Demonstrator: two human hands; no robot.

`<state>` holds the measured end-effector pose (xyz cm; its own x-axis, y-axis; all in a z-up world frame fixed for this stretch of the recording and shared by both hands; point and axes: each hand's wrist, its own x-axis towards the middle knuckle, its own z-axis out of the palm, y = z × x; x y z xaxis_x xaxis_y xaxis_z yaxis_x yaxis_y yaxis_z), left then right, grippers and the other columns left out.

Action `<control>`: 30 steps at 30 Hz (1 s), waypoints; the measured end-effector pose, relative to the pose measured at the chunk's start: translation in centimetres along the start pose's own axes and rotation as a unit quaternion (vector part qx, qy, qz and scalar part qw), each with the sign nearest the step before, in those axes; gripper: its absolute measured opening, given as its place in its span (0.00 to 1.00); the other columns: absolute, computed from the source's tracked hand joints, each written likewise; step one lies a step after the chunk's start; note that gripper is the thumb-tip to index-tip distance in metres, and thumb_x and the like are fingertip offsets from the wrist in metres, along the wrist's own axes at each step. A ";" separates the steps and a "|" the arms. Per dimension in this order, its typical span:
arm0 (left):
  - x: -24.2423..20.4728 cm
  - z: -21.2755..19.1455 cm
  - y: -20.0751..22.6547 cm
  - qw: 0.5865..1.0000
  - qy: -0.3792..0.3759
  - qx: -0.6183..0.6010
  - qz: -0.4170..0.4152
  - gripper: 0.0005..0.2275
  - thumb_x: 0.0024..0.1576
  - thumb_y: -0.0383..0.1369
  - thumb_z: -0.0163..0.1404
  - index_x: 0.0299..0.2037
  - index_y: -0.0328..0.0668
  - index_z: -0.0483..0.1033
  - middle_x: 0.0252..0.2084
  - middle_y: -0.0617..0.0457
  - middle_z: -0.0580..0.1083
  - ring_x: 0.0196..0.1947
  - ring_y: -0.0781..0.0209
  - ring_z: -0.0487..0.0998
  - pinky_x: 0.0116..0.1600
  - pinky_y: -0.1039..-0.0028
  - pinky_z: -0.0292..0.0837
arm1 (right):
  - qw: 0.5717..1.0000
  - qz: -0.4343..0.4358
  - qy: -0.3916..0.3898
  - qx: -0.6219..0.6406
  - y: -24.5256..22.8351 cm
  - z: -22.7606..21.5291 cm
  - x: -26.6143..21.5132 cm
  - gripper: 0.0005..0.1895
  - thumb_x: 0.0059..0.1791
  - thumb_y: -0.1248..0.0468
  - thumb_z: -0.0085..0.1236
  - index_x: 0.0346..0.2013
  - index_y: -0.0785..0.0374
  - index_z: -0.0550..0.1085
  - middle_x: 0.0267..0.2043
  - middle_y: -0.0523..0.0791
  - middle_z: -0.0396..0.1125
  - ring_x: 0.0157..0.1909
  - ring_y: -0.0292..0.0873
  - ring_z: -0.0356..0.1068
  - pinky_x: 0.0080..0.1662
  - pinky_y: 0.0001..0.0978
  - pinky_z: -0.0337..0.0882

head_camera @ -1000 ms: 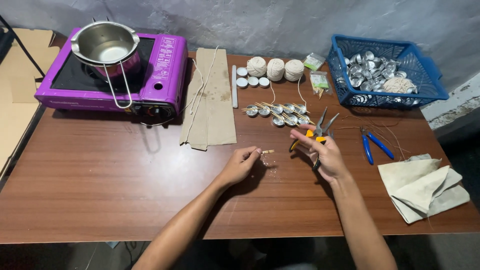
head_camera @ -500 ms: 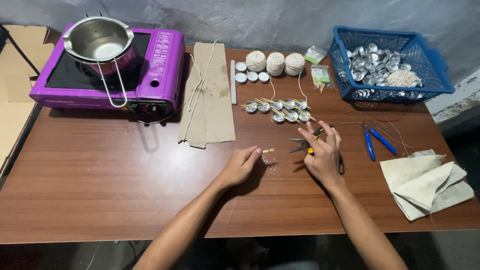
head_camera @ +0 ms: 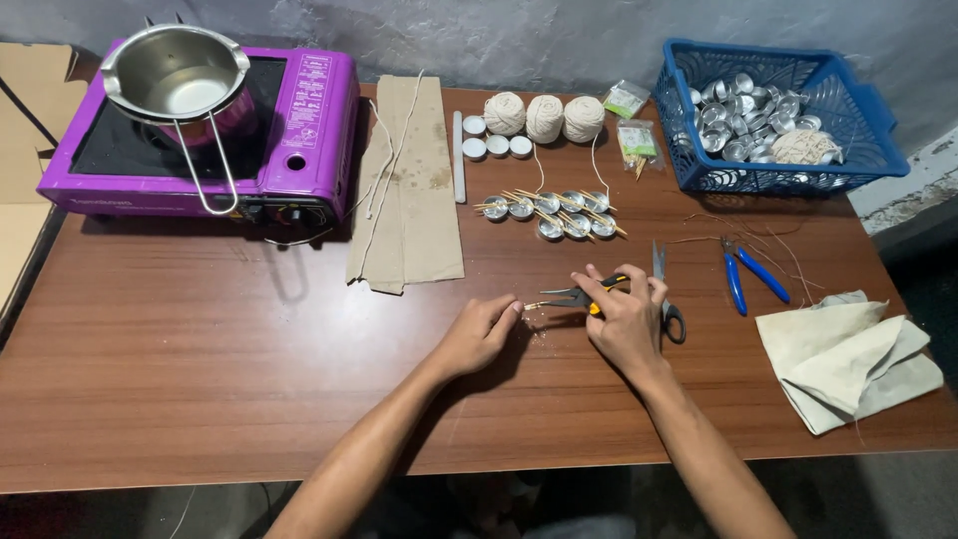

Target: A person prepares candle wicks by bundling them together, wrapping them with thread, and using scissors and pliers to trim and secure the bundles.

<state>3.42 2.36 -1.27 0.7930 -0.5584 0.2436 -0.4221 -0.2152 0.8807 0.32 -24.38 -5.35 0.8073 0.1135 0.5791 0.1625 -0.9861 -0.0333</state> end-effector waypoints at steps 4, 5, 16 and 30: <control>0.0 0.0 0.0 1.000 0.002 0.003 0.003 0.13 0.66 0.32 0.41 0.27 0.40 0.69 0.21 0.36 0.71 0.23 0.42 0.74 0.35 0.61 0.72 | 1.000 0.001 -0.005 0.012 -0.5 -1.3 0.5 0.32 0.36 0.69 0.51 0.51 0.36 0.78 0.46 0.33 0.78 0.64 0.41 0.61 0.60 0.47 0.50; 0.0 0.0 0.0 1.000 0.002 0.002 0.005 0.13 0.66 0.32 0.41 0.28 0.40 0.69 0.22 0.35 0.71 0.23 0.41 0.74 0.35 0.60 0.71 | 1.000 0.001 -0.005 0.015 -0.5 -1.5 0.5 0.32 0.36 0.69 0.51 0.52 0.36 0.78 0.47 0.33 0.78 0.65 0.41 0.61 0.60 0.47 0.50; -0.1 -0.4 2.4 1.000 0.008 0.019 0.014 0.12 0.66 0.32 0.41 0.30 0.41 0.70 0.22 0.36 0.72 0.24 0.39 0.75 0.34 0.60 0.72 | 0.999 -0.027 -0.019 -0.004 -0.3 -1.2 0.3 0.31 0.37 0.66 0.53 0.51 0.34 0.77 0.45 0.32 0.78 0.64 0.41 0.61 0.60 0.49 0.51; -0.1 0.0 1.1 0.999 -0.009 0.031 -0.004 0.13 0.67 0.35 0.40 0.31 0.42 0.69 0.23 0.36 0.73 0.25 0.33 0.76 0.34 0.58 0.73 | 0.999 -0.042 -0.013 0.015 0.5 -0.5 -0.1 0.26 0.37 0.63 0.55 0.48 0.34 0.78 0.47 0.30 0.77 0.61 0.40 0.61 0.57 0.47 0.53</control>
<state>2.92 2.17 -0.30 0.7883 -0.5712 0.2288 -0.4429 -0.2687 0.8553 -0.01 -24.94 -5.01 0.8052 0.1984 0.5588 0.2461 -0.9692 -0.0106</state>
